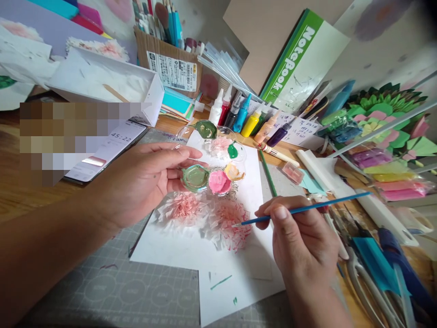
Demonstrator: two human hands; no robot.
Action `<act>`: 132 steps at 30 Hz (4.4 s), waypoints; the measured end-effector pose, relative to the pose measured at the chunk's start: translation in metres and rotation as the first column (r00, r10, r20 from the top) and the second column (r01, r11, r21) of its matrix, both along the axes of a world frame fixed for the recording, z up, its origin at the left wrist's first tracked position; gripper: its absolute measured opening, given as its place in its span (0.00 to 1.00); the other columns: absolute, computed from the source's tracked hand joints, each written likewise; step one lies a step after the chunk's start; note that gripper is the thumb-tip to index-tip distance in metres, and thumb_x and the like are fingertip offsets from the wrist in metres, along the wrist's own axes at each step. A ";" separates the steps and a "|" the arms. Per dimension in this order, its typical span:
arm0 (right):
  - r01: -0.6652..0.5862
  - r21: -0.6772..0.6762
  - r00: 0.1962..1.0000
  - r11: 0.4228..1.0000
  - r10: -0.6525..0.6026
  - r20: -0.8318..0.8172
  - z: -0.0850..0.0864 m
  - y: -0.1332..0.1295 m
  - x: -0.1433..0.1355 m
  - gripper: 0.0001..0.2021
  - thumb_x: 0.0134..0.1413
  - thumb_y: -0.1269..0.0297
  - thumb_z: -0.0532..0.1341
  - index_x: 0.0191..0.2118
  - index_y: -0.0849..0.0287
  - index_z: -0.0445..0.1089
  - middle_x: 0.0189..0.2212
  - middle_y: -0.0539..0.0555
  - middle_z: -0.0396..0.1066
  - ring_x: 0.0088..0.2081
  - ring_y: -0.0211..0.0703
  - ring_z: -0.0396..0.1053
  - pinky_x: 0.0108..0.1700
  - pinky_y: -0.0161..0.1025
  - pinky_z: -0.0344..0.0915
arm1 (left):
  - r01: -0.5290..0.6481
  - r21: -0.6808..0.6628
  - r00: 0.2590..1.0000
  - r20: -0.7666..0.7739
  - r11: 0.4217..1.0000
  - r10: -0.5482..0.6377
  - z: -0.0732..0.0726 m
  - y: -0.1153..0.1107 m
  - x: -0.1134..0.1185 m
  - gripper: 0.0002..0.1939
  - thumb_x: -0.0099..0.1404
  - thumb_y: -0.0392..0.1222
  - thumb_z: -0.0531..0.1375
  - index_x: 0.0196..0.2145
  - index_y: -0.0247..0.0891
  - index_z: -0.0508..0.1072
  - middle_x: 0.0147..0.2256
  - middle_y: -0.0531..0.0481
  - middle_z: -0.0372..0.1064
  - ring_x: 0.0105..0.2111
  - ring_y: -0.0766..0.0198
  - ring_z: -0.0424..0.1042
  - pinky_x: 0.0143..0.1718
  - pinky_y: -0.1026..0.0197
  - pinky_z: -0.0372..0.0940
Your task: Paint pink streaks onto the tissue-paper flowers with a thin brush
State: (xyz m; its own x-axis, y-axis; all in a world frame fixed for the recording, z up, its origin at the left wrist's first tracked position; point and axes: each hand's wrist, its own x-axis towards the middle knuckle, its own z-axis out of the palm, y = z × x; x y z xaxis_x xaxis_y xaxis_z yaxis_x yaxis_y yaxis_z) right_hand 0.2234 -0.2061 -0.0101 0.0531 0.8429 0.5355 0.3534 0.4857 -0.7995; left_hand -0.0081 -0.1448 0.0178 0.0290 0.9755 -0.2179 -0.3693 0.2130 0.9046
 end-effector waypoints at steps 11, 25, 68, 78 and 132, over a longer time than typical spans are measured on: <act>0.003 0.027 1.000 1.000 -0.003 0.001 -0.001 0.001 0.002 0.10 0.66 0.62 0.61 0.32 0.57 0.72 0.23 0.49 0.73 0.23 0.38 0.70 0.26 0.37 0.68 | -0.001 -0.002 1.000 0.002 1.000 0.001 0.000 0.000 0.001 0.09 0.58 0.41 0.68 0.34 0.32 0.83 0.31 0.41 0.80 0.31 0.56 0.77 0.30 0.57 0.72; -0.001 0.055 1.000 0.998 0.002 -0.015 -0.001 -0.003 0.006 0.08 0.67 0.67 0.60 0.34 0.56 0.73 0.24 0.49 0.74 0.24 0.38 0.70 0.28 0.38 0.67 | 0.001 -0.003 1.000 -0.017 1.000 -0.001 0.000 0.003 0.000 0.08 0.56 0.42 0.68 0.32 0.34 0.83 0.31 0.41 0.80 0.31 0.54 0.77 0.30 0.55 0.72; 0.011 -0.049 0.972 0.999 -0.022 -0.234 -0.001 0.009 0.002 0.10 0.66 0.64 0.63 0.31 0.57 0.75 0.24 0.48 0.71 0.26 0.36 0.71 0.28 0.34 0.67 | -0.018 -0.030 0.999 0.046 0.999 0.020 -0.001 0.000 0.000 0.09 0.54 0.41 0.69 0.32 0.33 0.83 0.30 0.43 0.80 0.29 0.57 0.78 0.27 0.59 0.73; -0.011 -0.087 0.965 0.996 -0.012 -0.261 -0.002 0.008 0.003 0.10 0.65 0.62 0.64 0.31 0.56 0.75 0.24 0.48 0.72 0.28 0.35 0.70 0.30 0.33 0.67 | -0.016 -0.017 1.000 0.019 1.000 0.016 -0.002 0.002 -0.001 0.11 0.51 0.42 0.71 0.32 0.33 0.83 0.30 0.42 0.80 0.29 0.56 0.78 0.25 0.60 0.72; -0.094 -0.245 0.903 0.965 -0.021 -0.430 -0.009 0.025 0.007 0.13 0.63 0.57 0.64 0.29 0.58 0.73 0.24 0.48 0.72 0.25 0.37 0.70 0.29 0.35 0.67 | -0.015 -0.065 1.000 -0.011 0.998 0.014 0.005 0.003 -0.003 0.08 0.52 0.39 0.70 0.31 0.34 0.84 0.31 0.43 0.81 0.30 0.57 0.77 0.27 0.59 0.73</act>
State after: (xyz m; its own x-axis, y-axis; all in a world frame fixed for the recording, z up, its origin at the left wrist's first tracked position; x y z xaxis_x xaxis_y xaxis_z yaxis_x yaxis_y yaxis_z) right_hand 0.2300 -0.1811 -0.0189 0.1933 0.9523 0.2363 -0.0624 0.2523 -0.9656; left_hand -0.0109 -0.1416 0.0223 0.0123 0.9595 -0.2815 -0.3637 0.2665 0.8926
